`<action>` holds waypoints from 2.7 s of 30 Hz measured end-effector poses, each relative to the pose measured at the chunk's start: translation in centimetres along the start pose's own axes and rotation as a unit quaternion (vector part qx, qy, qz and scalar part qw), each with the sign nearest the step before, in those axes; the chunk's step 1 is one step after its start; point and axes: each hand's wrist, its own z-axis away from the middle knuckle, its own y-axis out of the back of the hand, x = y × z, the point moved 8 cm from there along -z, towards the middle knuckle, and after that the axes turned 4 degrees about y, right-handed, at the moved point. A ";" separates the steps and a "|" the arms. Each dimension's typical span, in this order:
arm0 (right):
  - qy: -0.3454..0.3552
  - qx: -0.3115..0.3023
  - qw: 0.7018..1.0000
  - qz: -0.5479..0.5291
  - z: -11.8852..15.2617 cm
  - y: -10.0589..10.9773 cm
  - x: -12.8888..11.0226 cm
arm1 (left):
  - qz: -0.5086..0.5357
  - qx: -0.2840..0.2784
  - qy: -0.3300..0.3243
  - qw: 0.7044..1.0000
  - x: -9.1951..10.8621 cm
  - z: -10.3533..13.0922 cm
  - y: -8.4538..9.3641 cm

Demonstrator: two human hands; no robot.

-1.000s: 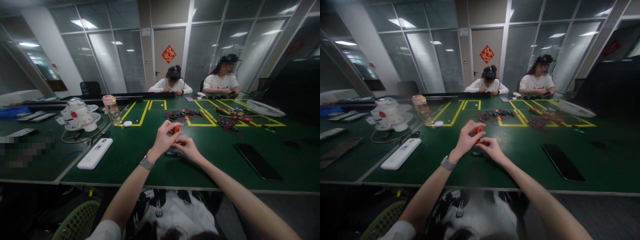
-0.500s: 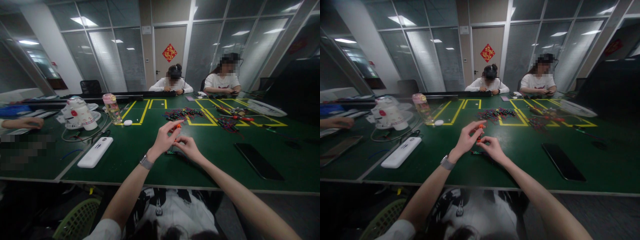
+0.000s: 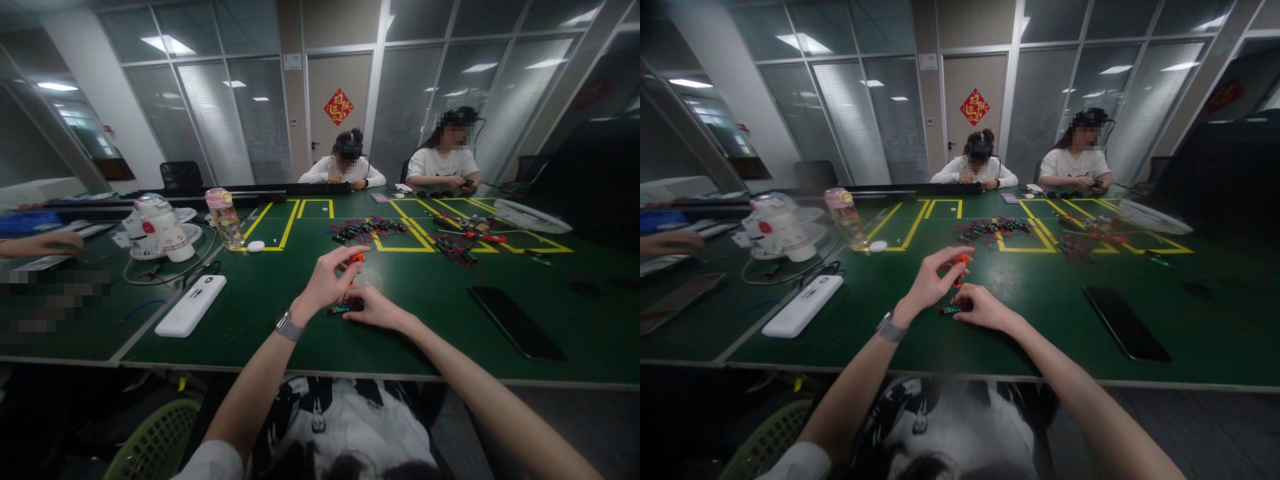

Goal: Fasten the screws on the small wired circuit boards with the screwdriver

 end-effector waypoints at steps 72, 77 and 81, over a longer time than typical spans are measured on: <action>-0.014 0.024 0.999 0.042 0.0 0.0 0.2 | -0.090 0.111 -0.010 0.990 -0.7 0.6 2.0; -0.017 0.026 0.999 0.039 0.0 0.1 0.1 | -0.079 0.114 -0.009 0.990 -0.8 0.6 2.1; -0.018 0.026 0.999 0.036 0.0 0.1 0.1 | -0.065 0.108 -0.006 0.992 -0.8 0.6 2.0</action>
